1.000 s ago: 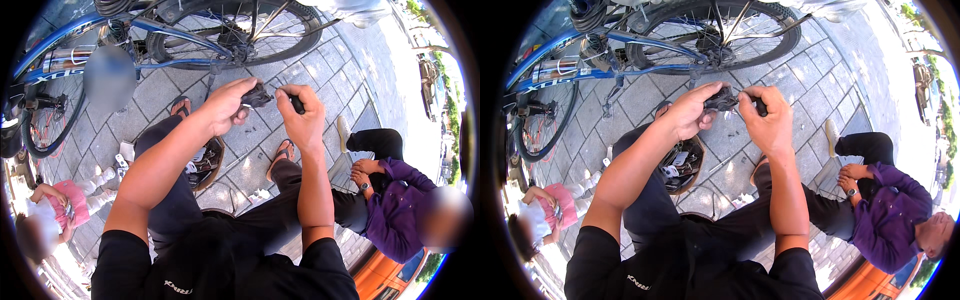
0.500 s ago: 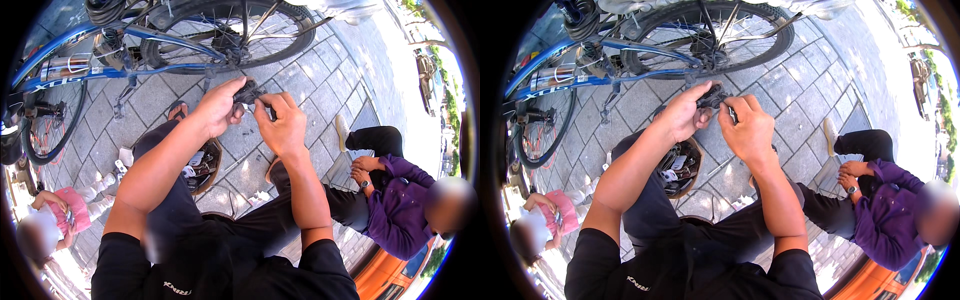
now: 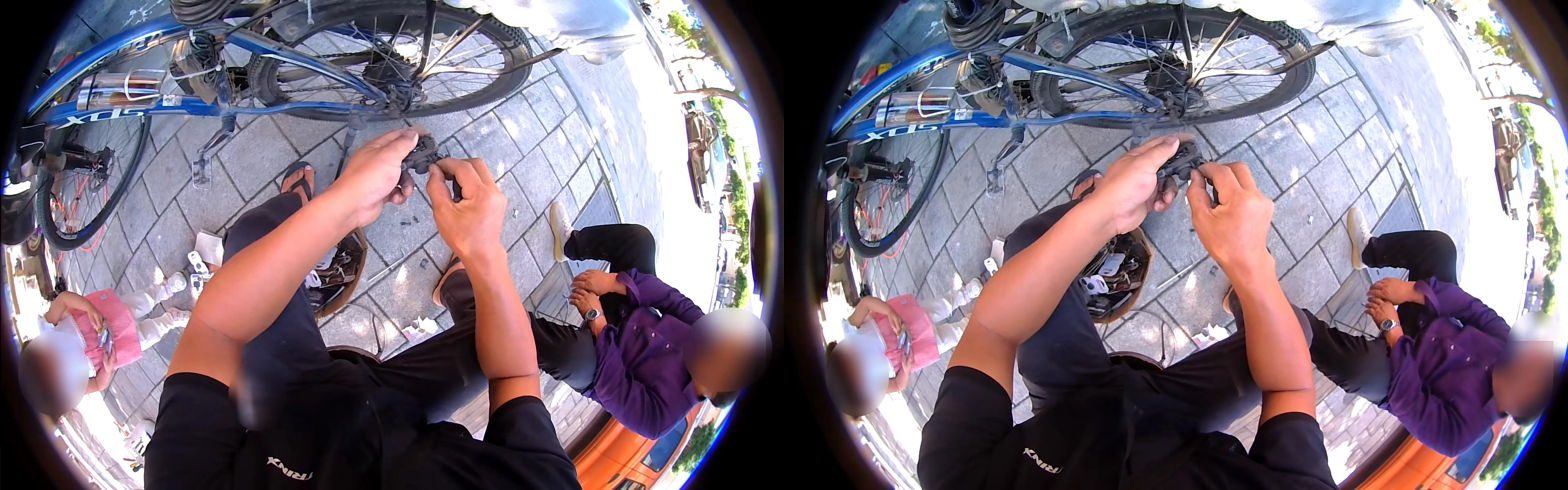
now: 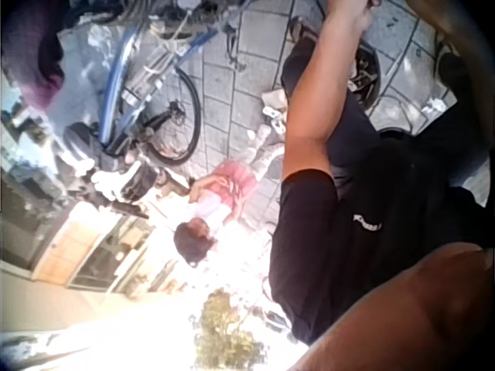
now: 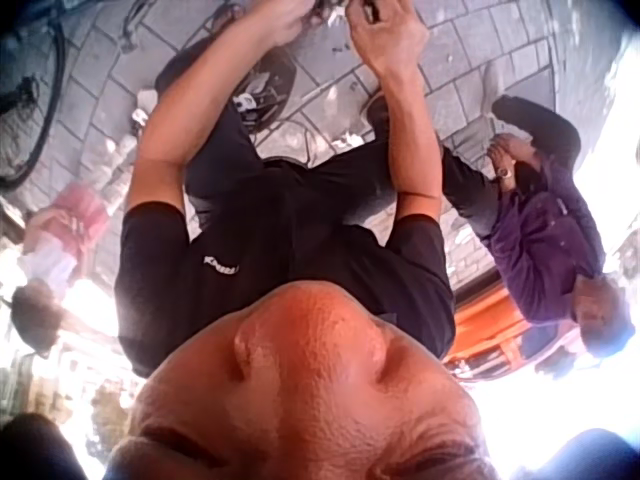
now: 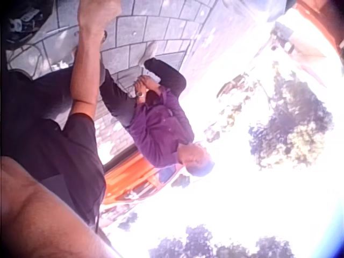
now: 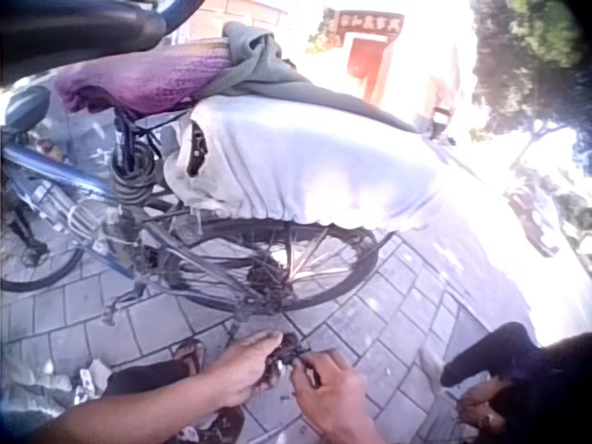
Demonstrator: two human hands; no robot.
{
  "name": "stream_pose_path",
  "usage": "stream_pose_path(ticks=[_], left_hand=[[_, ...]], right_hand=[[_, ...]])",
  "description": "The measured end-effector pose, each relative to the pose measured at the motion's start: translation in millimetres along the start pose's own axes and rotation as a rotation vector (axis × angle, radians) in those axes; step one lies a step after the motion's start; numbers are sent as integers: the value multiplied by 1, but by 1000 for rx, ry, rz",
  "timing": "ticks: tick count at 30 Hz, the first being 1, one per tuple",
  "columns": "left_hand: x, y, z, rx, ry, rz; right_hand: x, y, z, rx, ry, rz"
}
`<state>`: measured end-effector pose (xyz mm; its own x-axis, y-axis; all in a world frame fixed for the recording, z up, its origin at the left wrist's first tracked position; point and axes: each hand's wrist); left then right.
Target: The person sits on a sidewalk and disassembles a small bicycle component, likely a derailleur, using a screwdriver. They remove screws and separate parts, placing them into a container on the ground. A second person and a child are present nearby.
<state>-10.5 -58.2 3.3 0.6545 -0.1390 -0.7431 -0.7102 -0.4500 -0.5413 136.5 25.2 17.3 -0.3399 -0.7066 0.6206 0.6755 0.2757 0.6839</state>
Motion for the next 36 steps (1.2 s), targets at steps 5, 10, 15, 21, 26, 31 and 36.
stream_pose_path(ticks=[5,10,15,21,26,31,36], left_hand=[[-2,1,-1,20,-6,-14],[-4,-1,-6,40,-64,40],[-4,-5,-9,69,-127,99],[-4,2,-4,58,-61,-63],[-4,8,2,62,-22,-204],[-5,7,4,52,-42,-234],[-4,7,3,58,-56,-249]], right_hand=[[-4,-2,3,11,-88,155],[3,6,9,117,-375,376],[0,14,19,209,-565,485],[4,9,15,97,-356,449],[12,46,11,324,-342,643],[8,31,2,285,-161,376],[15,28,2,248,-247,424]])
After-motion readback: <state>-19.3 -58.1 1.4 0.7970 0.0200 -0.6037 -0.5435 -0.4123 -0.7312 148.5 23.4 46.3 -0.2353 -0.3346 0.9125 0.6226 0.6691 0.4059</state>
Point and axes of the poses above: each hand's wrist, its own z-axis towards the middle knuckle, its own y-axis out of the back of the hand, x = y × z, and after that the axes turned 5 degrees about x, right-handed
